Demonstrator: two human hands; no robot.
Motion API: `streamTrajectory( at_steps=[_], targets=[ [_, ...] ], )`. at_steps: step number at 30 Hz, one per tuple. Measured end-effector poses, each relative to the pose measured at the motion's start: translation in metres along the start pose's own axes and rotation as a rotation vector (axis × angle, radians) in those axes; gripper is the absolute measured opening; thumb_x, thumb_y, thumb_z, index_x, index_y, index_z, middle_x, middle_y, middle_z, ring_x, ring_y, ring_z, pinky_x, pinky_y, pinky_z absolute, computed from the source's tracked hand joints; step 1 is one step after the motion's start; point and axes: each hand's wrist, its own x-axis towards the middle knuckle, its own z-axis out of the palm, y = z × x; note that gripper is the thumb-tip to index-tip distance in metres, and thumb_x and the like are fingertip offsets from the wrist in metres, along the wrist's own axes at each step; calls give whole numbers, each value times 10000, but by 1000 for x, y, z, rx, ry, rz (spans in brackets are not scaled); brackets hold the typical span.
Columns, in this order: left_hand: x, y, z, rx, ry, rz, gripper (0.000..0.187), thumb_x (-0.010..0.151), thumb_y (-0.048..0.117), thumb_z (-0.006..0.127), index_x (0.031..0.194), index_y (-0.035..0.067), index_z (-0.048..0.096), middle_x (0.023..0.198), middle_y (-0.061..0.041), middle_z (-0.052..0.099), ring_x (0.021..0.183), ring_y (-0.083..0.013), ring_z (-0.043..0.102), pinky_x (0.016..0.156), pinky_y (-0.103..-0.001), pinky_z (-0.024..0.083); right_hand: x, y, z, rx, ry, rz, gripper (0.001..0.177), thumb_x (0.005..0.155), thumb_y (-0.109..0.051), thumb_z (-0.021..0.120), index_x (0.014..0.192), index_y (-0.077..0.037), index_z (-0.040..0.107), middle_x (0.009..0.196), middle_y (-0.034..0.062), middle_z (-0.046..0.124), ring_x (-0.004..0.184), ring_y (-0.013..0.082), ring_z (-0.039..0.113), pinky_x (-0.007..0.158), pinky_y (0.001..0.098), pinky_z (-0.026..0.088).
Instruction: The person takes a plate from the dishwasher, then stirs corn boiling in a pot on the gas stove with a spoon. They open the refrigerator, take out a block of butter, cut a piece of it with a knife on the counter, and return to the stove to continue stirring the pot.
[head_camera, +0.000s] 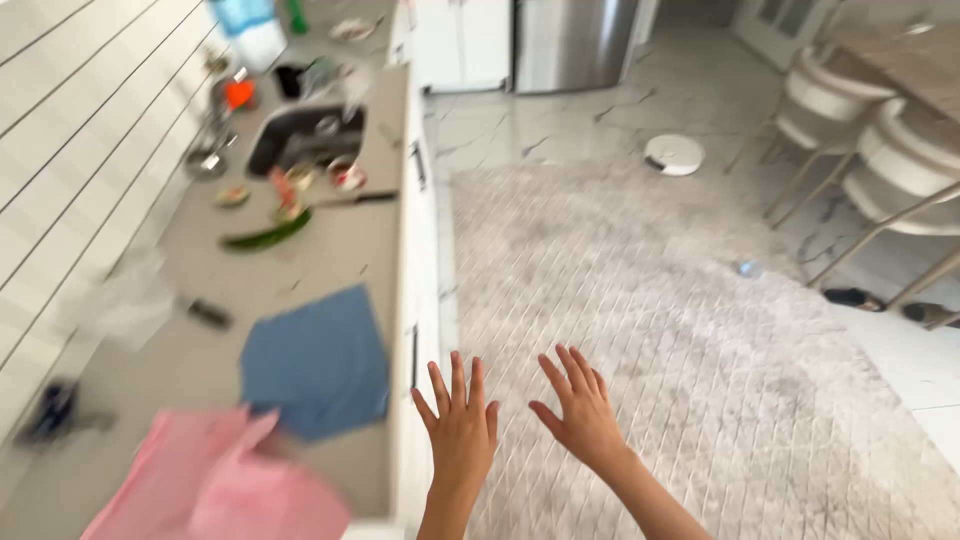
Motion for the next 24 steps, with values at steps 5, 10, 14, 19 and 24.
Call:
streamTrajectory(
  at_steps=[5, 10, 14, 19, 24],
  targets=[
    [97, 20, 50, -19, 27, 85, 668, 940, 301, 621, 1523, 97, 364, 1614, -180, 262, 1502, -466, 111, 1117, -760, 65, 66, 57, 3, -152, -91, 51, 722, 911, -443, 674, 1506, -145, 395, 1592, 208, 274, 1486, 416, 200, 1168, 582, 175],
    [204, 18, 106, -30, 52, 139, 667, 923, 296, 641, 1511, 102, 394, 1617, -172, 276, 1502, -455, 122, 1117, -764, 50, 154, 110, 34, -211, -33, -24, 684, 938, -437, 643, 1518, -162, 404, 1613, 185, 275, 1501, 407, 188, 1179, 607, 144],
    [311, 0, 144, -74, 28, 116, 669, 932, 308, 642, 1515, 95, 392, 1625, -159, 272, 1515, -447, 102, 1128, -760, 28, 247, 159, 65, -237, -25, -49, 649, 950, -396, 616, 1512, -149, 404, 1620, 170, 277, 1507, 402, 184, 1171, 637, 137],
    [461, -17, 171, -10, -276, 19, 690, 985, 313, 581, 1592, 130, 308, 1708, -159, 154, 1513, -452, 1, 1099, -794, -32, 372, 239, 112, -273, -124, 13, 588, 975, -341, 559, 1509, -161, 389, 1670, 161, 239, 1502, 390, 140, 1161, 646, 107],
    [571, -44, 217, -38, -44, 186, 645, 953, 273, 601, 1521, 92, 357, 1624, -167, 246, 1507, -447, 86, 1106, -789, -16, 471, 304, 162, -330, -91, 68, 550, 1025, -311, 436, 1544, -159, 340, 1638, 153, 211, 1517, 372, 109, 1179, 636, 61]
  ],
)
